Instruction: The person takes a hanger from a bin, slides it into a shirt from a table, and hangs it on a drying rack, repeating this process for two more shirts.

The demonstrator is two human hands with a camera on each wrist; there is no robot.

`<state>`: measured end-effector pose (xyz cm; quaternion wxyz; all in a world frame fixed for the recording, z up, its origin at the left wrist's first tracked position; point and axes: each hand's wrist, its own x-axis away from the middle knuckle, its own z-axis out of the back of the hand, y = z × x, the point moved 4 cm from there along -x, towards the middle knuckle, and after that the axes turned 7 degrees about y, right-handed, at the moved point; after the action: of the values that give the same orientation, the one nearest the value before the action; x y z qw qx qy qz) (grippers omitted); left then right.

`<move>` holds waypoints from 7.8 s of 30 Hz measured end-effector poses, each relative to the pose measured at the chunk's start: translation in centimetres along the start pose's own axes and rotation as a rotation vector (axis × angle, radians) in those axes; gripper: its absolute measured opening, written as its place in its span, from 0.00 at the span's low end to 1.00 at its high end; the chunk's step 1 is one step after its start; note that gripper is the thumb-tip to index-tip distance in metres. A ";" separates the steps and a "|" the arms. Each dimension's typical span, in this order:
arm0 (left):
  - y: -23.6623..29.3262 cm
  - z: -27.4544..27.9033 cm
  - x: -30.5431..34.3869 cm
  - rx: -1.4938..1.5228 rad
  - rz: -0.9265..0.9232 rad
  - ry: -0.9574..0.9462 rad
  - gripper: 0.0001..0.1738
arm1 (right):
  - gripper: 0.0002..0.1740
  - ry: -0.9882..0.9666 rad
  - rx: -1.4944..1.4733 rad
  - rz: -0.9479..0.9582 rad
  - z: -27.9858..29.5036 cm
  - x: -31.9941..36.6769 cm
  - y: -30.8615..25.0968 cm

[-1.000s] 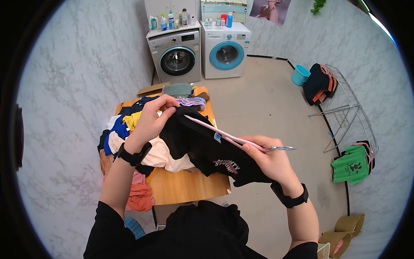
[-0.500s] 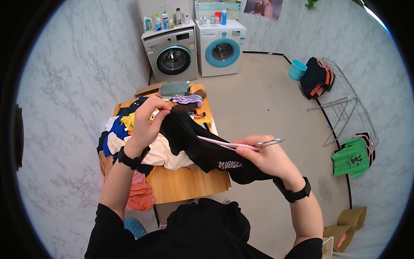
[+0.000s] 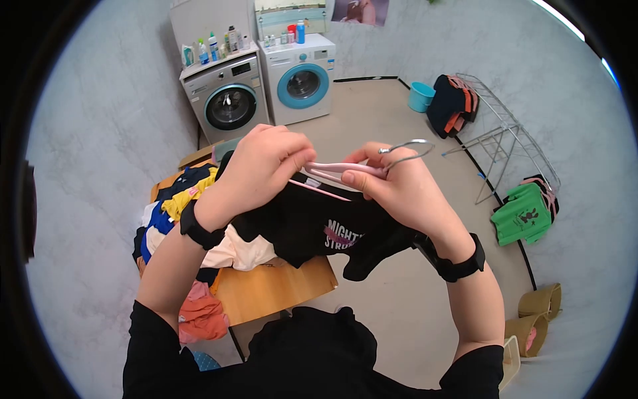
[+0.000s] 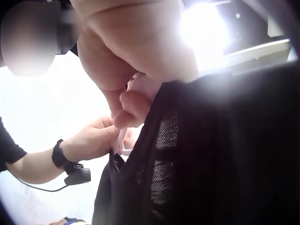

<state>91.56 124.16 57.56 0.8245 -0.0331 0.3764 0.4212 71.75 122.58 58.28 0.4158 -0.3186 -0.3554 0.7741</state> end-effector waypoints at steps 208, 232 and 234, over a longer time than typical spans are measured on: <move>77.4 -157.1 -71.2 0.447 1.244 0.015 0.42 | 0.18 0.302 0.415 -0.245 130.2 30.3 131.5; 76.1 -149.6 -66.0 -0.284 1.315 0.349 0.29 | 0.24 -0.108 0.279 -0.280 123.8 31.4 130.3; 75.1 -150.1 -65.1 -0.103 1.357 0.188 0.27 | 0.23 -0.071 0.292 -0.213 122.4 31.6 130.6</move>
<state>-75.06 73.05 12.24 0.3393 0.1346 0.3632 0.8572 -93.59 62.67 12.22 0.5244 -0.1878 -0.2852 0.7800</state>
